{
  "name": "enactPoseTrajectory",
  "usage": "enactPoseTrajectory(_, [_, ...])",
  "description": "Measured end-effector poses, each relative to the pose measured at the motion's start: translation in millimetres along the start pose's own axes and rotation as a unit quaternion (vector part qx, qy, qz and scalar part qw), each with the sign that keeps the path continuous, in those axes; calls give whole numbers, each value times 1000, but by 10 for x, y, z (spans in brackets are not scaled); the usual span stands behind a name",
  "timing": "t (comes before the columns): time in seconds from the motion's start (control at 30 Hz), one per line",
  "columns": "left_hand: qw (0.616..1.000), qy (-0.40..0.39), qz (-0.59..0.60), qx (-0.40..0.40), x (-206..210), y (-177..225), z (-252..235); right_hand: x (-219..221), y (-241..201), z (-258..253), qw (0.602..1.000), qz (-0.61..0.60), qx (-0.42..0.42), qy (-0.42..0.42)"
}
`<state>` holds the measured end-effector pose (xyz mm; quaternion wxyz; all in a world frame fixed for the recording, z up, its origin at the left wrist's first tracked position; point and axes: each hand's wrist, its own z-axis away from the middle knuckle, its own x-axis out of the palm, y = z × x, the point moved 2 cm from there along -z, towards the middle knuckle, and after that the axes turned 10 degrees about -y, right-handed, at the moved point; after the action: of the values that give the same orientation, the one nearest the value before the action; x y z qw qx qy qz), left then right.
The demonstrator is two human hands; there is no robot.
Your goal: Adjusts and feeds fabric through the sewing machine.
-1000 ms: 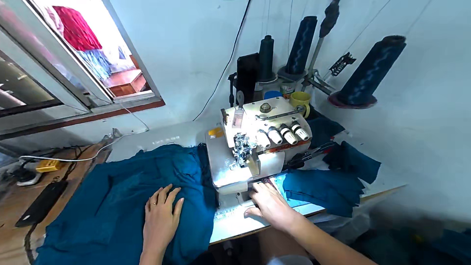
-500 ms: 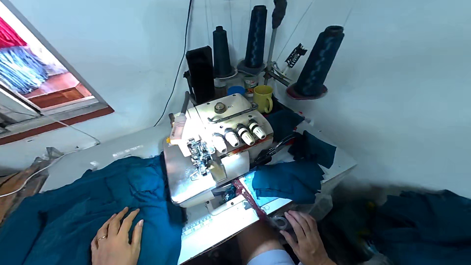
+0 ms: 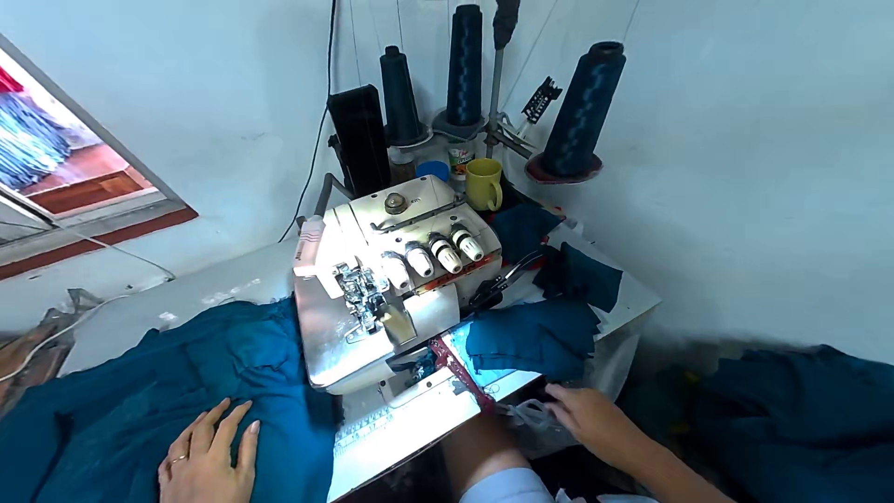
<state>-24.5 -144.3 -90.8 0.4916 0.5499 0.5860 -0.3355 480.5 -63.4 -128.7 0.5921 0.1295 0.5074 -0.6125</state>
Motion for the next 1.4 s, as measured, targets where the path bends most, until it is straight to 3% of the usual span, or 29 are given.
enactPoseTrajectory(0.07, [1000, 8, 7, 5, -7, 3, -5, 10, -126, -158, 990, 75, 24, -115])
enactPoseTrajectory(0.17, [996, 60, 51, 38, -91, 89, 70, 26, -226, -321, 963, 173, 20, -204])
enactPoseTrajectory(0.27, [990, 55, 69, 109, -282, 575, 249, 14, -188, -430, 942, 199, 30, -268])
enactPoseTrajectory(0.43, [948, -97, 167, 254, 59, 1600, 371, -25, -34, -707, 971, 19, 27, -239])
enactPoseTrajectory(0.6, [967, -73, 44, 240, 363, 2224, 25, -7, -189, -818, 966, -3, 31, -256])
enactPoseTrajectory(0.67, [968, -164, -5, 189, 306, 2368, -148, -28, -213, -795, 966, 1, 35, -258])
enactPoseTrajectory(0.73, [925, -362, -19, 112, 250, 2444, -333, -20, -203, -795, 964, 4, 41, -262])
enactPoseTrajectory(0.77, [903, -420, 0, 94, 271, 2444, -405, -5, -190, -804, 965, 2, 37, -259])
enactPoseTrajectory(0.83, [873, -477, 55, 88, 324, 2425, -503, 26, -179, -805, 969, -2, 23, -246])
enactPoseTrajectory(0.97, [846, -508, 127, 102, 413, 2379, -619, 23, -358, -743, 969, 0, 41, -245])
enactPoseTrajectory(1.07, [856, -491, 121, 108, 417, 2365, -609, 181, -295, -787, 982, -16, 35, -183])
enactPoseTrajectory(1.13, [888, -441, 80, 104, 383, 2387, -483, 137, -288, -734, 980, -17, 56, -192])
enactPoseTrajectory(1.23, [959, -235, 69, 141, 424, 2310, -149, 74, -152, -628, 973, 1, 143, -179])
enactPoseTrajectory(1.33, [970, -128, 115, 173, 486, 2198, -9, 199, 65, -554, 982, 60, 157, -84])
enactPoseTrajectory(1.4, [965, -148, 135, 167, 507, 2201, -85, 99, -90, -501, 970, 93, 138, -180])
